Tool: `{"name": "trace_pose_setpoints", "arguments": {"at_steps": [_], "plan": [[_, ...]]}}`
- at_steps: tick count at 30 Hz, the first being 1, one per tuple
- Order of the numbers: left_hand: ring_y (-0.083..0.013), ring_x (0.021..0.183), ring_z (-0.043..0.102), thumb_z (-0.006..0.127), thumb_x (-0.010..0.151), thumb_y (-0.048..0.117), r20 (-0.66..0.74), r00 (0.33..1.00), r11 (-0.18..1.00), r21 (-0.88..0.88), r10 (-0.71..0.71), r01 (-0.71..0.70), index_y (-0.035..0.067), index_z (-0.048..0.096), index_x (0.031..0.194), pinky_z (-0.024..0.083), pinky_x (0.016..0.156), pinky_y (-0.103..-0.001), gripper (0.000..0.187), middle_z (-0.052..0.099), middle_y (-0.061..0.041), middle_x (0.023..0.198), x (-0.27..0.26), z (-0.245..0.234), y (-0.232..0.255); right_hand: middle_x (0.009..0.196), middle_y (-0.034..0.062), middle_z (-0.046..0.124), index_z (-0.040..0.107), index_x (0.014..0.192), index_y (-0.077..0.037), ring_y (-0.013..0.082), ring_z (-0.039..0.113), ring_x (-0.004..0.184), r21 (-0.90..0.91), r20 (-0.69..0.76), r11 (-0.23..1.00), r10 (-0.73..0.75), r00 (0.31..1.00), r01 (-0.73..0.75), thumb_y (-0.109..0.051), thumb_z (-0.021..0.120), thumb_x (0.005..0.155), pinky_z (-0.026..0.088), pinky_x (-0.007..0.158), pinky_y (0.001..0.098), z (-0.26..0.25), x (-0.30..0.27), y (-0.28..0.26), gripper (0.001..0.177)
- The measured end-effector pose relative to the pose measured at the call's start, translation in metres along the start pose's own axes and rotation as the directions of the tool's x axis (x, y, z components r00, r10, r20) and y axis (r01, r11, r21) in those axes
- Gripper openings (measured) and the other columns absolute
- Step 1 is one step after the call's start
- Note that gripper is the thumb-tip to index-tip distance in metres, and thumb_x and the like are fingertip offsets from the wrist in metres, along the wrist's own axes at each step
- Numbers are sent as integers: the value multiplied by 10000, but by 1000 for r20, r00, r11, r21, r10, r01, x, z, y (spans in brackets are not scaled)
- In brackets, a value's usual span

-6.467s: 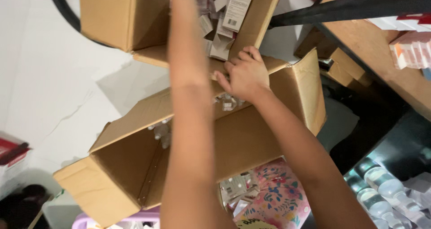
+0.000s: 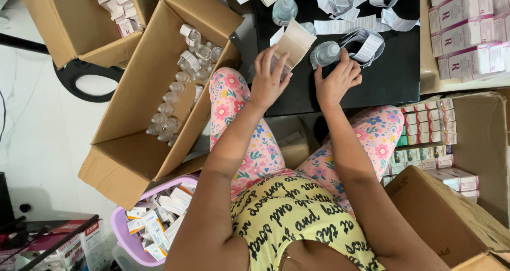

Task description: The person sits cross-legged and repeatedly picks up small clear bottles and white boxes, places each bottle into a box, and sets the closed box aside. The person handles bottles and boxes one at a time, moving them between a large cardboard box and the lap workspace.

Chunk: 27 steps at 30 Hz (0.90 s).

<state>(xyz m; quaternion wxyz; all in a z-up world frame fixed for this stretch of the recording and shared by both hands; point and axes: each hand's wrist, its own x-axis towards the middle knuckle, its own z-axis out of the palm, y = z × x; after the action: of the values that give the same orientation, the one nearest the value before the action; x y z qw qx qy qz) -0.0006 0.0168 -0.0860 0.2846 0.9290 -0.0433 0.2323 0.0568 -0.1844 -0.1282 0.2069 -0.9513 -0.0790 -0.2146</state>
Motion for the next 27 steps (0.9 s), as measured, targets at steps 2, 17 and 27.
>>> {"name": "trace_pose_setpoints", "arguments": {"at_steps": [2,17,27], "plan": [[-398,1384,393,853,825,157,-2,1000,1000,4,3,-3,151,518,1432,512,1092,-442,693,365,-125,1535,0,0,0,1229,126,538,418,1511,-33,360,443,1232,-3,5,1000,11,1000,-11,-274,892,800,257,1040,537,1,0,0,888],[-388,1384,392,852,828,162,-13,1000,1000,12,5,-5,154,519,1428,493,1118,-444,686,359,-120,1529,0,4,-1,1358,162,507,446,1460,-16,368,414,1256,-14,64,998,64,996,-63,-432,904,759,254,1031,559,4,6,-6,935],[-394,1381,389,842,831,171,-7,1000,1000,15,-9,9,161,525,1426,494,1109,-448,674,361,-120,1527,1,3,0,1368,149,501,436,1367,-5,379,397,1268,27,13,984,175,984,-176,-584,975,671,252,1009,584,17,15,-22,1054]]}}
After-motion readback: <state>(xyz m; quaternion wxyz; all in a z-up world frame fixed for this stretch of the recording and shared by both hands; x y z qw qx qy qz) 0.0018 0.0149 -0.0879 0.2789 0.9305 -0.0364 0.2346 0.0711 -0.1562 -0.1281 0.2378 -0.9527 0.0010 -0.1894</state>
